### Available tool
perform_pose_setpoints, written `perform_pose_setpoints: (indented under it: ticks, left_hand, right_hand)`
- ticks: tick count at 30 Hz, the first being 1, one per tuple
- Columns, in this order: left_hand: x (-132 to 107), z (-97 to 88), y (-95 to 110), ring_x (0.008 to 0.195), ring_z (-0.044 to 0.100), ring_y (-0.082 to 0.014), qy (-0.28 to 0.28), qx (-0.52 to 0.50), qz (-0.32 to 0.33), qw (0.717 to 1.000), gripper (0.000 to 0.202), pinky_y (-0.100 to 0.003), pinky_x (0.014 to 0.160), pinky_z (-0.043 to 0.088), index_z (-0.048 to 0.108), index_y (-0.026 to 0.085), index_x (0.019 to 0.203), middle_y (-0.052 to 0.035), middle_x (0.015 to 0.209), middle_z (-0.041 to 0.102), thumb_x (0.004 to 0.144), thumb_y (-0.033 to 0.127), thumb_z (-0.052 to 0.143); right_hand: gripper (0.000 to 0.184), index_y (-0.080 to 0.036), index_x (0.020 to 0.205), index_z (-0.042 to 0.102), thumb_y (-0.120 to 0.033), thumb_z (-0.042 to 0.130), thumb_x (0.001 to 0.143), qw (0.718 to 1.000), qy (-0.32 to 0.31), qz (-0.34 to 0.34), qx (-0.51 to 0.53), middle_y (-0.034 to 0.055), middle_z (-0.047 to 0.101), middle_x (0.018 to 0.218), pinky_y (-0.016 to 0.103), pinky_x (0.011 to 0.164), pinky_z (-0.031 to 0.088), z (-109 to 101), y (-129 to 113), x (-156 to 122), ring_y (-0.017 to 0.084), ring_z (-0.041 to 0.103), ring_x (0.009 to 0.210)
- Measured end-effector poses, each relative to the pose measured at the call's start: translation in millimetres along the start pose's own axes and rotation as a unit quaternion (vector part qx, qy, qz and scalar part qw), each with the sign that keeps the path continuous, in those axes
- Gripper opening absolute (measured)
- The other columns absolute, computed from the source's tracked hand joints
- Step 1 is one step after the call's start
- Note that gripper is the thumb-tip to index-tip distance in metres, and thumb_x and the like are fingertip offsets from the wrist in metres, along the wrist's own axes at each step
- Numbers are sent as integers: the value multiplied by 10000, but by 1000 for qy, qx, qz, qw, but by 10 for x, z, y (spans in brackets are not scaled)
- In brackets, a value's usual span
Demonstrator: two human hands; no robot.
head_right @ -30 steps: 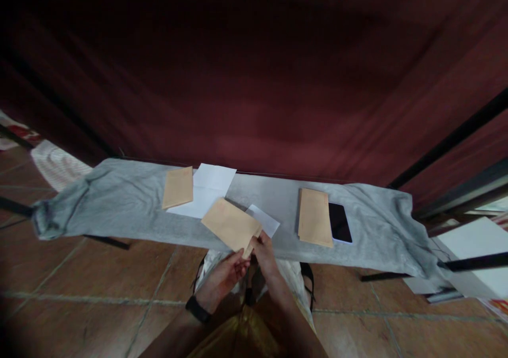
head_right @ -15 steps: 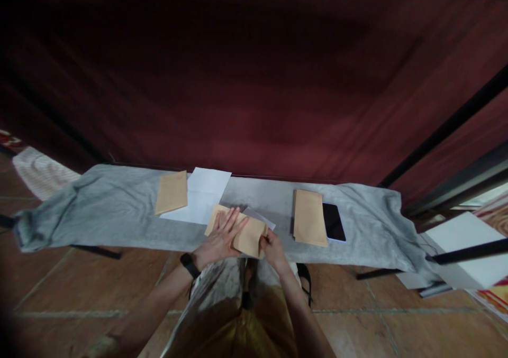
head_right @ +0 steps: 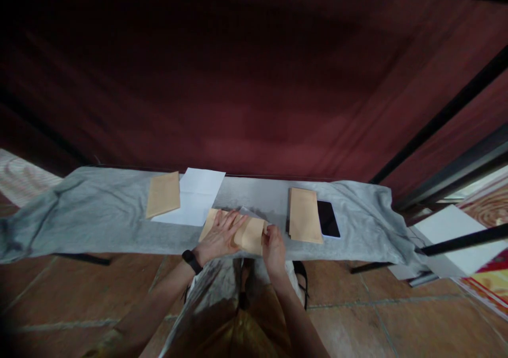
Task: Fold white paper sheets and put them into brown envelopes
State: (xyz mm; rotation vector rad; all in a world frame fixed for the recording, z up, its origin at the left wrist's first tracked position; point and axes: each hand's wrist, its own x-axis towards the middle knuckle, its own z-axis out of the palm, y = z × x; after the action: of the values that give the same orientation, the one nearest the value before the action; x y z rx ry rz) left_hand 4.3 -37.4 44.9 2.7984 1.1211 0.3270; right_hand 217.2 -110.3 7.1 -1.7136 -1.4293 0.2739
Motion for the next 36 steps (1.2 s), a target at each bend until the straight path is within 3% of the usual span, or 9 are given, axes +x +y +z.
perform_pose_setpoints:
  ticks: [3,7,12,18,21,25,30,36]
  left_hand:
    - [-6,-1,1,1498,227,-382,-4,6,-2,1000,1019,-644,1194,-6,229,212,1593,-217,1563,359,765,527,731]
    - [1,-6,8,1497,229,-385,-5,10,-1,1000,1031,-635,1196,-31,234,206,1592,-216,1563,364,756,529,743]
    - [9,-41,43,1495,232,-383,-3,17,-1,1000,1013,-623,1202,-59,267,239,1582,-187,1571,365,743,509,767]
    - [24,-128,99,1502,219,-375,2,17,6,1000,981,-628,1201,-53,264,270,1578,-163,1578,358,762,461,773]
    - [29,-164,120,1499,227,-375,3,14,22,1000,975,-637,1200,-46,255,275,1581,-160,1574,362,772,439,773]
    - [40,-168,146,1494,244,-375,3,9,39,999,977,-633,1202,-47,249,299,1582,-144,1564,381,772,416,782]
    - [13,-119,87,1519,170,-382,-16,33,38,999,1078,-656,1188,-41,196,327,1592,-145,1600,330,723,523,803]
    - [-96,-157,-228,1528,117,-391,-48,32,8,998,1150,-664,1176,-33,183,295,1598,-174,1628,268,672,587,798]
  right_hand:
    - [195,-197,1017,564,-335,436,968,997,17,-24,-76,89,643,916,377,780,491,-16,-5,1,253,603,862]
    - [218,-209,960,624,-255,411,958,996,-26,-26,-87,87,662,906,373,839,480,-12,11,25,248,611,875]
    - [237,-214,948,707,-307,511,854,988,-49,73,124,84,711,964,380,840,506,56,78,75,242,636,865]
    - [340,-195,921,719,-492,582,829,960,-123,106,230,52,746,830,333,664,542,65,118,167,221,667,725]
    - [383,-191,947,734,-537,646,809,928,-183,127,299,65,763,850,351,677,562,5,38,198,232,695,722]
    - [439,-197,1017,740,-529,759,729,850,-248,210,415,82,780,935,381,725,573,-57,-128,212,261,725,787]
    - [397,-247,959,748,-501,827,665,803,-244,288,462,43,789,927,337,724,564,-80,-206,226,260,732,856]
    - [271,-263,839,727,-409,844,643,770,-219,321,506,7,777,919,301,801,559,-157,-93,266,229,721,928]
